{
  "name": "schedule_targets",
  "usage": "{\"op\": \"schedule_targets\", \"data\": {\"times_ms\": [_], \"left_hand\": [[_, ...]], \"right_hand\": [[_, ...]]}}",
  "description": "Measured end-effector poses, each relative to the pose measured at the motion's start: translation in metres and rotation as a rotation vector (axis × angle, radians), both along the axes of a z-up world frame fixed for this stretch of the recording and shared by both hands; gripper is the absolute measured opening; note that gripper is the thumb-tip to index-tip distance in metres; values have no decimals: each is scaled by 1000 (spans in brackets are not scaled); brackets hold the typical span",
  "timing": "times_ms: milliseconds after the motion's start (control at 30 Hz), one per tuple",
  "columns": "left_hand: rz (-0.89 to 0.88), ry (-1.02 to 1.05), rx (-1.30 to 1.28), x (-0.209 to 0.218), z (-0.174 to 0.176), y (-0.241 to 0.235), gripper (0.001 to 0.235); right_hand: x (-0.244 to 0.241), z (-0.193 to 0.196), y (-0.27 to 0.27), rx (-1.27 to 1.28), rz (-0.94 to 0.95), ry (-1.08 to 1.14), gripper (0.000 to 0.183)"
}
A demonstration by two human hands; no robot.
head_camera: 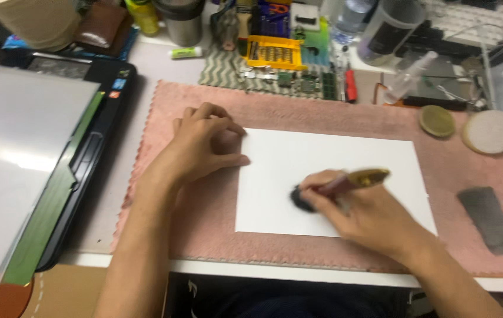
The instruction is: The person uses a brush to sweep a white sheet of paper on a pink mat, then uses a small round object to rub the paper surface. The person continues to rub the paper with both hands.
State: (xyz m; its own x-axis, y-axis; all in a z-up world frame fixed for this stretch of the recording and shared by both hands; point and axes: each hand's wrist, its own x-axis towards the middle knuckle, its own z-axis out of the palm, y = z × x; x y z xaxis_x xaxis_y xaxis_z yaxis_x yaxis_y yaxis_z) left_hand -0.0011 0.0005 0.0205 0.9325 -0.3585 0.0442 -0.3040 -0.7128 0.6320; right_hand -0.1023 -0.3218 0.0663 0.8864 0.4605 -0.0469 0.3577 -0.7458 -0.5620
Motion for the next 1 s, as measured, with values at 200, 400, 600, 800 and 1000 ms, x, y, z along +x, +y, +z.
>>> {"op": "schedule_targets", "data": {"times_ms": [200, 400, 600, 800, 1000], "left_hand": [[-5, -116, 11, 4, -16, 2, 47], [21, -30, 10, 1, -5, 1, 51], [32, -70, 38, 8, -20, 3, 56], [102, 57, 53, -1, 3, -4, 53], [46, -146, 69, 15, -36, 10, 58]], "right_hand": [[-13, 0, -35, -74, -34, -124, 23], [-25, 2, -47, 7, -73, 170, 36], [-27, -19, -77, -29, -163, -255, 26], [-40, -2, -105, -246, -306, 331, 44], [-40, 16, -107, -142, -360, 287, 44]]}}
